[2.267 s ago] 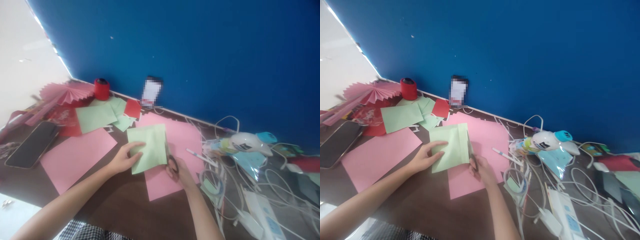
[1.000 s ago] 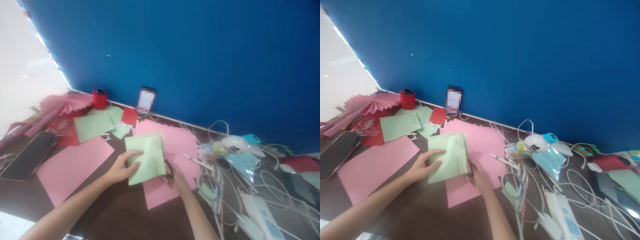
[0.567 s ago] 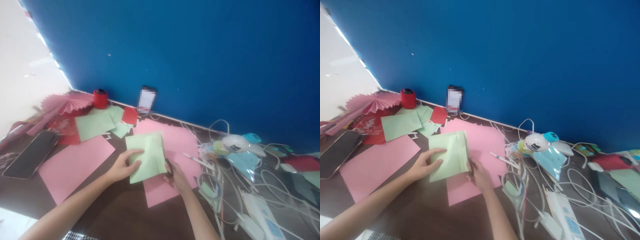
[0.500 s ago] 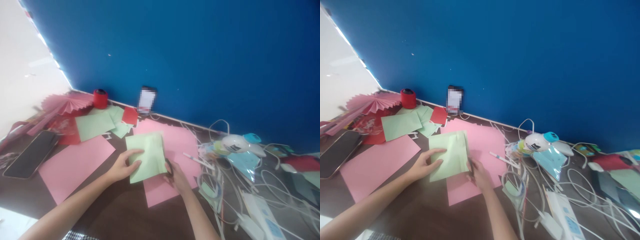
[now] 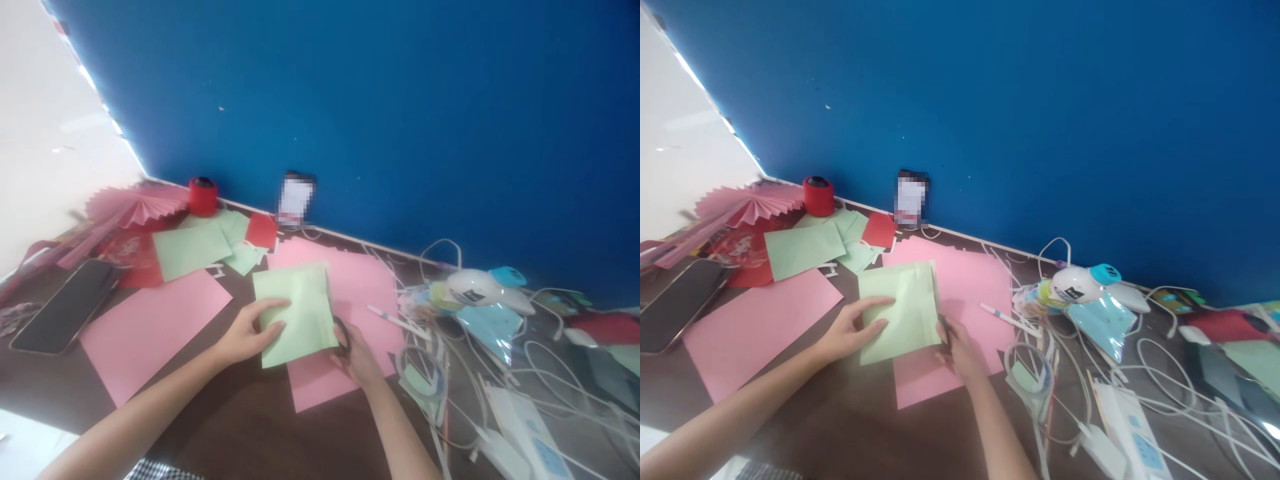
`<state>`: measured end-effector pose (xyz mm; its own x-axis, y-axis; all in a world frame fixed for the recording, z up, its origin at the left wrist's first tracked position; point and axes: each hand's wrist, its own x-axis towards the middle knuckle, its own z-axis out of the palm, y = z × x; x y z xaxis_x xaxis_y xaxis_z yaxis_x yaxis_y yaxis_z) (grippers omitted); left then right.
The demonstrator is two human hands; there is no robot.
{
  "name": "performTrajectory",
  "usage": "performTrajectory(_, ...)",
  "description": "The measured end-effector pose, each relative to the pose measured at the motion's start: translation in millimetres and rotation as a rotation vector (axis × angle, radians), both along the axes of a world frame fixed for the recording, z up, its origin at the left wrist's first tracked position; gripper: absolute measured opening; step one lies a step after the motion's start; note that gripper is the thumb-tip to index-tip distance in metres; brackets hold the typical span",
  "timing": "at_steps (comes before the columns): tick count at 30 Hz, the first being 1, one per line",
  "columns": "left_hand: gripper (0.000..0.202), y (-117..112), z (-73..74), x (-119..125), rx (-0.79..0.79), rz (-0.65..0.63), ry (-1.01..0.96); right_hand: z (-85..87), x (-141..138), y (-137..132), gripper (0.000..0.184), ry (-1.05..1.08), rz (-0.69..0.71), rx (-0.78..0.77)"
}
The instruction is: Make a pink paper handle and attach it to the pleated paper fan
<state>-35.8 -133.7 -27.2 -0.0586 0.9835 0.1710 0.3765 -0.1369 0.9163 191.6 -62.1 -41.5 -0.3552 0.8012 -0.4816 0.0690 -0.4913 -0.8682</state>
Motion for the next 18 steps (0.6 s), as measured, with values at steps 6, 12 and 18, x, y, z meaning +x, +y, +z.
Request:
performTrajectory(6,0.030,-0.1,2.3,0.2,-0.011,0.012,0.025,4.3,-2.0,3.5,0.041,0.035,0.065,-0.035)
performTrajectory(12,0.030,0.1,3.0,0.3,-0.019,0.013,0.032,6.7,-4.5,2.2,0.038,0.055,0.034,-0.022)
performTrajectory(18,0.030,0.5,2.5,-0.5,-0.022,0.006,0.029,10.6,-7.0,-0.3,0.035,0.038,0.041,-0.005)
